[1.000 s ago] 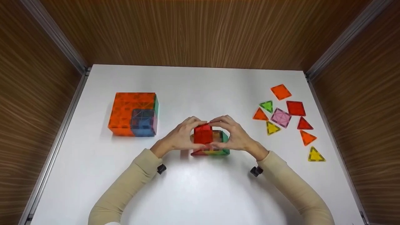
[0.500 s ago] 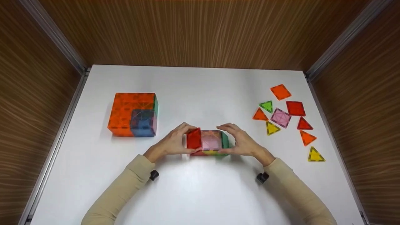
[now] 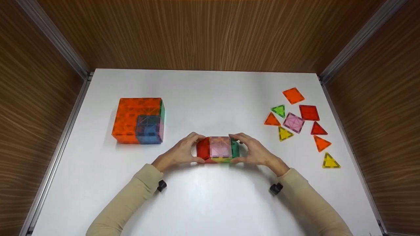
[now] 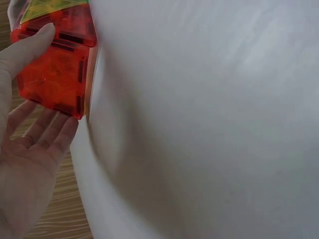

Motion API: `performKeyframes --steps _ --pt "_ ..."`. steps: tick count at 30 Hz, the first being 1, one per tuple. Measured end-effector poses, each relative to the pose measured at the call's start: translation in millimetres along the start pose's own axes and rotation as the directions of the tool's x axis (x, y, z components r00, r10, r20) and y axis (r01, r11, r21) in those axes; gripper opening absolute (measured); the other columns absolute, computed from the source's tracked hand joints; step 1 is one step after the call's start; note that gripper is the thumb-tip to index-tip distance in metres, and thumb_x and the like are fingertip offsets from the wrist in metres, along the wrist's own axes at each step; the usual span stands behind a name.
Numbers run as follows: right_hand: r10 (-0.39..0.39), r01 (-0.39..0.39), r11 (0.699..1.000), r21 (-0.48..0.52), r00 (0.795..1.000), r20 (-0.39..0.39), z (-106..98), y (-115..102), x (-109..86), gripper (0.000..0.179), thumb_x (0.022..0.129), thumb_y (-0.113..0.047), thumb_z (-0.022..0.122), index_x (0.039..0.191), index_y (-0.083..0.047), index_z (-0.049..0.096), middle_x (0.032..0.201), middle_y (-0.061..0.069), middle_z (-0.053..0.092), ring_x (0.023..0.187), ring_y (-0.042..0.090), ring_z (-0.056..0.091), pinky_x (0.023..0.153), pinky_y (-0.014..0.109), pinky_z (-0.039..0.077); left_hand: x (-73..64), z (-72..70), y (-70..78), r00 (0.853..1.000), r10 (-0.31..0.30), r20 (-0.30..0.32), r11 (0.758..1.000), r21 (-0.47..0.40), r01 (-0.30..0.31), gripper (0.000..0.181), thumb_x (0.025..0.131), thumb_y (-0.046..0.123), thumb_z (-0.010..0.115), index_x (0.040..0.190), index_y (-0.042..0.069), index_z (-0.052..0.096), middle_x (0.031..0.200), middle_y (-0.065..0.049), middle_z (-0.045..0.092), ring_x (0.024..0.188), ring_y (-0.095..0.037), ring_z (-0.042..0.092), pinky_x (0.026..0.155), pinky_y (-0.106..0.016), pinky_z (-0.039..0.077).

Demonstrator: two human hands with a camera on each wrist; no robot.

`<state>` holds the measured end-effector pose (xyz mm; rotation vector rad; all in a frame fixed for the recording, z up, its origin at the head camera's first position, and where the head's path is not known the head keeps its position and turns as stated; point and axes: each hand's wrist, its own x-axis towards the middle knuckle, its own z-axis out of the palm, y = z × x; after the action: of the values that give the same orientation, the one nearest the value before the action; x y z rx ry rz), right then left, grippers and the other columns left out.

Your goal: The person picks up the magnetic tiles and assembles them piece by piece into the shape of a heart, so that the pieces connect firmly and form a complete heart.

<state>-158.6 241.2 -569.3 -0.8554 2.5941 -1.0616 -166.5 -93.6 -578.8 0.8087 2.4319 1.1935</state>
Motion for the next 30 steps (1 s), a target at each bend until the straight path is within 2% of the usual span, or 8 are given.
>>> performKeyframes --steps 5,14,19,30 --pt "-0.008 0.008 1.000 0.001 1.000 0.005 -0.4 -1.7 1.9 0.091 0.080 -0.040 0.093 0.156 -0.013 0.050 0.145 0.009 0.062 0.131 0.031 0.062 0.109 0.055 0.054 -0.6 0.0 -1.5 1.000 0.001 -0.008 1.000 -0.017 -0.001 0.083 0.078 0.031 0.095 0.148 0.012 0.054 0.139 -0.008 0.059 0.131 -0.029 0.060 0.116 -0.045 0.051" --pt "0.022 -0.022 1.000 0.004 1.000 0.015 1.7 -3.8 5.6 0.092 0.081 -0.043 0.092 0.157 -0.013 0.049 0.148 0.010 0.061 0.132 0.033 0.061 0.111 0.057 0.053 -2.3 -3.0 -1.0 1.000 -0.020 -0.013 1.000 0.006 0.020 0.083 0.077 0.032 0.096 0.147 0.014 0.054 0.139 -0.007 0.059 0.131 -0.031 0.061 0.115 -0.049 0.051" --pt "0.014 -0.014 1.000 0.006 1.000 0.020 3.0 -2.7 5.5 0.093 0.081 -0.041 0.092 0.157 -0.011 0.048 0.148 0.011 0.061 0.133 0.033 0.061 0.111 0.056 0.053 -3.2 -3.6 -0.5 1.000 -0.026 -0.007 1.000 0.015 0.026 0.084 0.077 0.034 0.096 0.147 0.015 0.054 0.138 -0.007 0.058 0.131 -0.030 0.060 0.116 -0.048 0.051" --pt "0.007 -0.008 0.999 0.040 1.000 0.008 3.3 -6.8 2.8 0.095 0.079 -0.041 0.094 0.156 -0.007 0.048 0.152 0.010 0.059 0.137 0.032 0.058 0.111 0.054 0.053 -7.9 -1.1 1.2 1.000 0.009 -0.029 0.998 0.054 -0.007 0.083 0.078 0.031 0.096 0.147 0.014 0.053 0.138 -0.005 0.057 0.127 -0.026 0.061 0.113 -0.046 0.052"
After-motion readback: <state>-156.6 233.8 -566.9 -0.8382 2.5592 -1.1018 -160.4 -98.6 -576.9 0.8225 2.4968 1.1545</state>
